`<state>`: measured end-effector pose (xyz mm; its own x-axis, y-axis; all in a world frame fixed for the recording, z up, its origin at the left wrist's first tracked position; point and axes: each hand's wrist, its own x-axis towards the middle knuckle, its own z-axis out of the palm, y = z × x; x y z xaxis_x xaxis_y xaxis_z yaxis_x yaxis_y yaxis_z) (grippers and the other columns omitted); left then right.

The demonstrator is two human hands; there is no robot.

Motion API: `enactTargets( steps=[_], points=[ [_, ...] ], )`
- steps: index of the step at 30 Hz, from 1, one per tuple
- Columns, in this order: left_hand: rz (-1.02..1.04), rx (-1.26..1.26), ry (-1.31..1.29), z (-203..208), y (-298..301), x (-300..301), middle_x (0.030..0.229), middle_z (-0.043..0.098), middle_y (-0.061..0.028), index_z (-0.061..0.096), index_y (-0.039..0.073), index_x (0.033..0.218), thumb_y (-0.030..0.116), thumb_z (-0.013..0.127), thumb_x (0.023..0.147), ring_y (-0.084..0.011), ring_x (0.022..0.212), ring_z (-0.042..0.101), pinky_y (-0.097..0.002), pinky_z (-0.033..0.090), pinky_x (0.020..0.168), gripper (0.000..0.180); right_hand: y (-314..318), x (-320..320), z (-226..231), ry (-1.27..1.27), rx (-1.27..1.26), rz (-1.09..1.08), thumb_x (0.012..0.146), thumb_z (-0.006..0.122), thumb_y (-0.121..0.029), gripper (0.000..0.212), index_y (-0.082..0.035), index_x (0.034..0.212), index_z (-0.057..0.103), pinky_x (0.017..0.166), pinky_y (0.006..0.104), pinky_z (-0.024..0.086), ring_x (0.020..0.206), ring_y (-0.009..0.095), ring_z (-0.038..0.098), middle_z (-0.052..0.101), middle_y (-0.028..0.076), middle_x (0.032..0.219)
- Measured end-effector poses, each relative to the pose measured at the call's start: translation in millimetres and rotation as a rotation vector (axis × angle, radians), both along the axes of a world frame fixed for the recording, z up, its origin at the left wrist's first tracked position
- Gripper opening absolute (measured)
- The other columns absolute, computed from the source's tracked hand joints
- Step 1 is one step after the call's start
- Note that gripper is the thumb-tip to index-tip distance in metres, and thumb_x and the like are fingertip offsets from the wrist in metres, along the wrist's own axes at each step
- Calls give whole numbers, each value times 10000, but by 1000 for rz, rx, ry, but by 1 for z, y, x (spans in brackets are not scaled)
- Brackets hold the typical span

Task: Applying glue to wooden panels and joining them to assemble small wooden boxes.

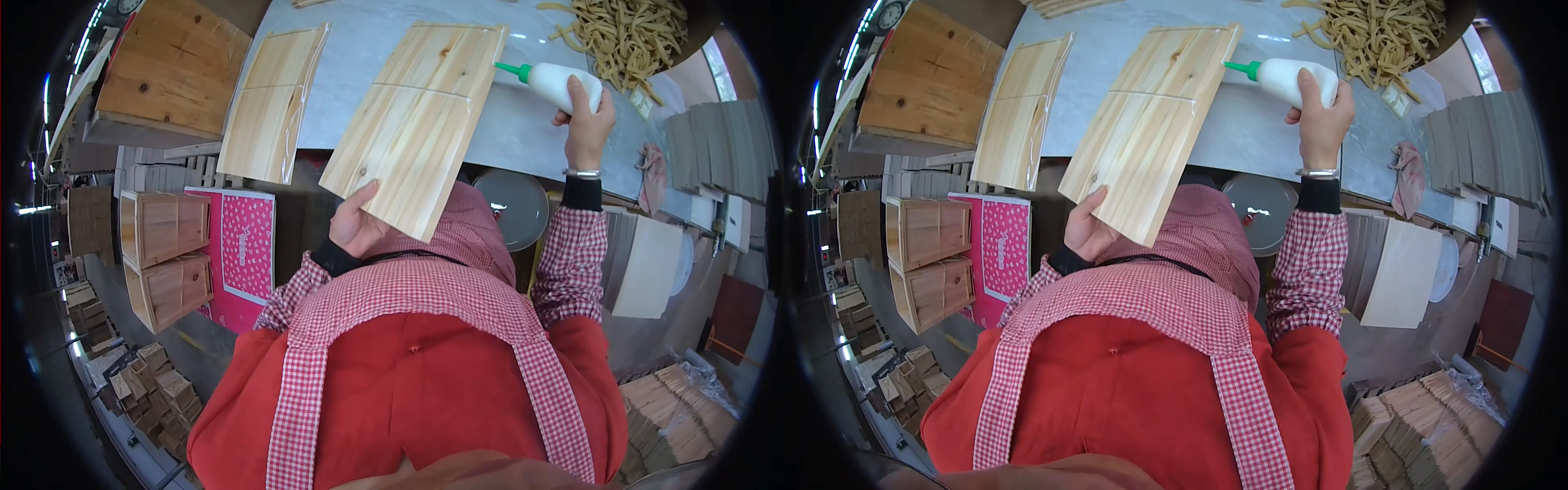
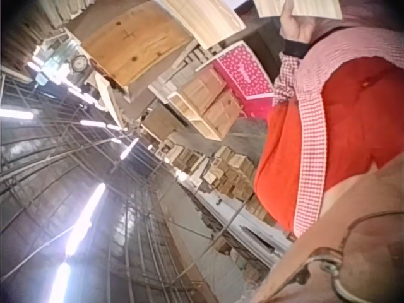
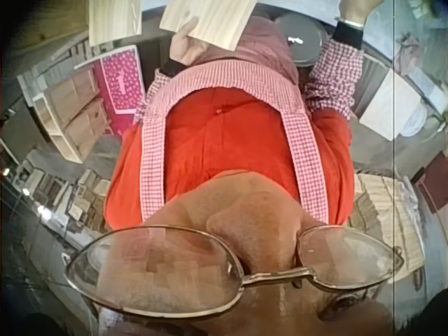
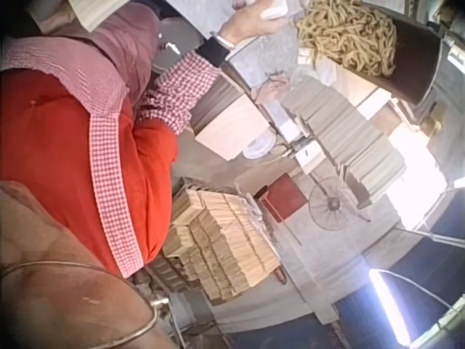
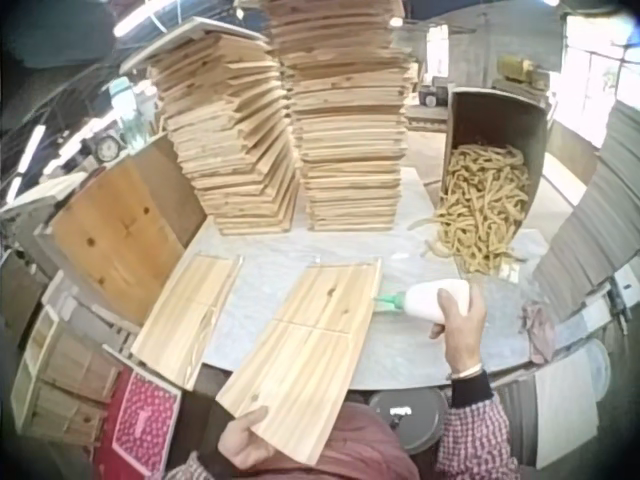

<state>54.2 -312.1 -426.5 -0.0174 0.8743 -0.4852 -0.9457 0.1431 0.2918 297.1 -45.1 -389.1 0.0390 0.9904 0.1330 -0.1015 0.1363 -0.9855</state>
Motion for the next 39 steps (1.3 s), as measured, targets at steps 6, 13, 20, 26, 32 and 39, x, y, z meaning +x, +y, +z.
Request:
enactTargets(
  steps=[6,13,20,26,32,39],
  points=[
    [18,71,9,-1,20,-8,1350,458,-189,297,-16,1375,132,507,940,-296,1241,479,-440,407,1048,505,-53,-1,15,-17,3,91,862,665,-237,309,26,972,547,397,229,437,487,104,518,598,83,766],
    [42,200,27,-7,47,-22,1316,487,-175,340,-13,1342,125,496,948,-275,1210,506,-406,449,1019,445,-105,2,24,-30,-25,271,860,676,-196,310,18,1014,514,400,222,446,573,113,568,602,87,829],
    [56,238,24,-10,59,-32,1300,503,-173,367,-22,1320,123,500,948,-269,1207,511,-406,451,1016,421,-129,-6,29,-26,-17,330,862,671,-196,321,3,1050,503,422,222,462,590,110,576,594,74,827],
    [79,243,59,-6,64,-34,1301,503,-178,378,-28,1313,119,504,945,-275,1219,498,-412,441,1022,416,-119,-15,30,-52,76,273,860,671,-194,337,1,1067,490,438,229,475,614,119,587,588,69,837],
    [110,211,-3,-9,58,-36,1326,484,-186,357,-34,1338,94,499,936,-291,1252,462,-429,379,1065,446,-130,-13,35,-20,66,300,890,626,-200,311,7,1075,486,456,250,487,674,145,598,586,88,871],
    [60,181,91,-13,18,-35,1386,416,-212,263,-21,1401,137,498,931,-317,1282,431,-454,333,1093,549,-50,-14,34,198,134,-38,901,612,-215,306,15,1052,477,470,271,513,634,170,607,593,110,880]
  ],
)
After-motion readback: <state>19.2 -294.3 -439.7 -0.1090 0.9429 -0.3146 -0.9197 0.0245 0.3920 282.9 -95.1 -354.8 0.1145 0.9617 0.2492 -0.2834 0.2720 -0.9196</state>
